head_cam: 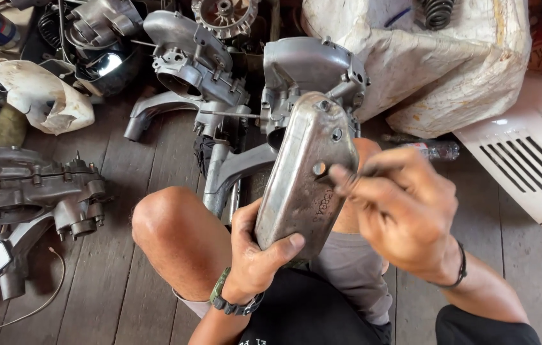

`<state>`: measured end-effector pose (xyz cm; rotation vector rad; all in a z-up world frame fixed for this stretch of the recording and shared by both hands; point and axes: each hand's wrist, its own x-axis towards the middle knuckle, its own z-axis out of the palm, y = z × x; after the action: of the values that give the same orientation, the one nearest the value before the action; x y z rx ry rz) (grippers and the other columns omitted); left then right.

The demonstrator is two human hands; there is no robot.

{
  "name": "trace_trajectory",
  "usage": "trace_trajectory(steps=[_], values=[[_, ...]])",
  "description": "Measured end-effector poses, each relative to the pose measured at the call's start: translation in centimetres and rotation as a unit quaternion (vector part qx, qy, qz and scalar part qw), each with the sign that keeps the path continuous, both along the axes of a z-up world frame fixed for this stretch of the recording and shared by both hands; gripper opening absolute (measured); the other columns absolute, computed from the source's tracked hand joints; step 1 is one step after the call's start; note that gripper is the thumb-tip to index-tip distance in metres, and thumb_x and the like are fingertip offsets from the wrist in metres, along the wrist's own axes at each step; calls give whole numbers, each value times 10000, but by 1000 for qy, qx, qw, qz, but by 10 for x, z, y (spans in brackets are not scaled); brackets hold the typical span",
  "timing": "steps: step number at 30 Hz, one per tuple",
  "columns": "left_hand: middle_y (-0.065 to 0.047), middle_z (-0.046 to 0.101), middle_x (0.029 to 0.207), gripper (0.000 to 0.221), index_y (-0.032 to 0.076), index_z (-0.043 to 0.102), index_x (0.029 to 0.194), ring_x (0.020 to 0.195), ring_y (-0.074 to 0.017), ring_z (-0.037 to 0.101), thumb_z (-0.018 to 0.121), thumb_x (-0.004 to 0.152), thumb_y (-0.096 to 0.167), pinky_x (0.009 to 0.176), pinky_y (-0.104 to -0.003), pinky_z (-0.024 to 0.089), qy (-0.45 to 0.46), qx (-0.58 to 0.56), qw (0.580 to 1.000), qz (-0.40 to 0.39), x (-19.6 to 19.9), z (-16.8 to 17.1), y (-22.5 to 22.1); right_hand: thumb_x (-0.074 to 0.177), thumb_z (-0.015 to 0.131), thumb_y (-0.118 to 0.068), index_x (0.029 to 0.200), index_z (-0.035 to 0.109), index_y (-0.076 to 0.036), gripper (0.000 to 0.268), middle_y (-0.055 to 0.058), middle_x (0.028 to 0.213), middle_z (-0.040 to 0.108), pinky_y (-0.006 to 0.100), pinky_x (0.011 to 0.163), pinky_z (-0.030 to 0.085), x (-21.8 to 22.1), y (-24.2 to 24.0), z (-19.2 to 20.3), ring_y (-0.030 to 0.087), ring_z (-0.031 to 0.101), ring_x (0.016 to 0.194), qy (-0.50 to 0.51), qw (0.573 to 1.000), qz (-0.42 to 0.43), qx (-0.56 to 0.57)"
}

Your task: Sanding a metal engine cover manually using a piece of sandpaper to smooth the surface.

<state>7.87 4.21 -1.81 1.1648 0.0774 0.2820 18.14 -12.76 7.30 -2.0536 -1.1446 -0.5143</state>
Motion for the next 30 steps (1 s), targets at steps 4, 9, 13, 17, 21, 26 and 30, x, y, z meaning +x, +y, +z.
trace_trajectory(steps=[4, 9, 13, 17, 21, 26, 30], values=[[-155, 716, 996, 502, -126, 622, 1180, 842, -174, 614, 729, 742, 96, 805, -290, 531, -8, -21, 1000, 12, -4, -9, -2, 795, 854, 3, 969, 794, -77, 200, 71, 915, 612, 242, 497, 337, -3, -2, -3, 83, 409, 570, -9, 1000, -3, -8], [-75, 670, 850, 385, -90, 638, 1067, 718, -117, 523, 712, 752, 120, 686, -248, 475, -17, -18, 999, 23, -9, 4, -5, 857, 821, 153, 924, 753, 53, 138, 137, 926, 583, 265, 524, 364, -6, 1, 5, 114, 477, 573, -4, 999, -16, 28], [-131, 722, 969, 460, -114, 640, 1148, 816, -156, 609, 709, 743, 94, 786, -275, 525, -14, -22, 999, 37, -19, 7, -11, 814, 829, 86, 948, 777, -35, 188, 88, 910, 601, 258, 493, 342, -11, -2, 5, 86, 401, 528, 1, 1000, 19, 9], [-136, 723, 992, 468, -123, 633, 1158, 821, -160, 617, 708, 750, 91, 780, -267, 530, -26, -13, 998, 54, -29, 11, -20, 794, 852, 33, 963, 804, -70, 203, 61, 896, 615, 270, 486, 337, -19, -12, -1, 94, 434, 552, -18, 999, 31, 15], [-142, 714, 1008, 497, -129, 612, 1198, 839, -165, 613, 713, 756, 73, 786, -267, 525, -28, 0, 997, 74, -41, 9, -37, 791, 833, 88, 1004, 801, -69, 267, 61, 881, 582, 278, 536, 419, -24, -26, 5, 122, 499, 599, -27, 998, 48, 19], [-161, 722, 1053, 554, -140, 608, 1242, 894, -182, 628, 743, 762, 103, 836, -291, 535, -35, -36, 998, 49, -29, 8, -43, 782, 808, 112, 1007, 781, -37, 271, 93, 951, 611, 261, 507, 367, -28, -38, 16, 89, 475, 554, -16, 1000, -2, 21], [-171, 723, 1072, 521, -136, 611, 1225, 907, -199, 653, 740, 773, 89, 846, -290, 541, -45, -79, 996, 0, -20, 15, -42, 772, 873, 29, 970, 803, -102, 247, 44, 871, 635, 278, 567, 434, -29, -39, 12, 123, 522, 624, -62, 997, -34, 13]])
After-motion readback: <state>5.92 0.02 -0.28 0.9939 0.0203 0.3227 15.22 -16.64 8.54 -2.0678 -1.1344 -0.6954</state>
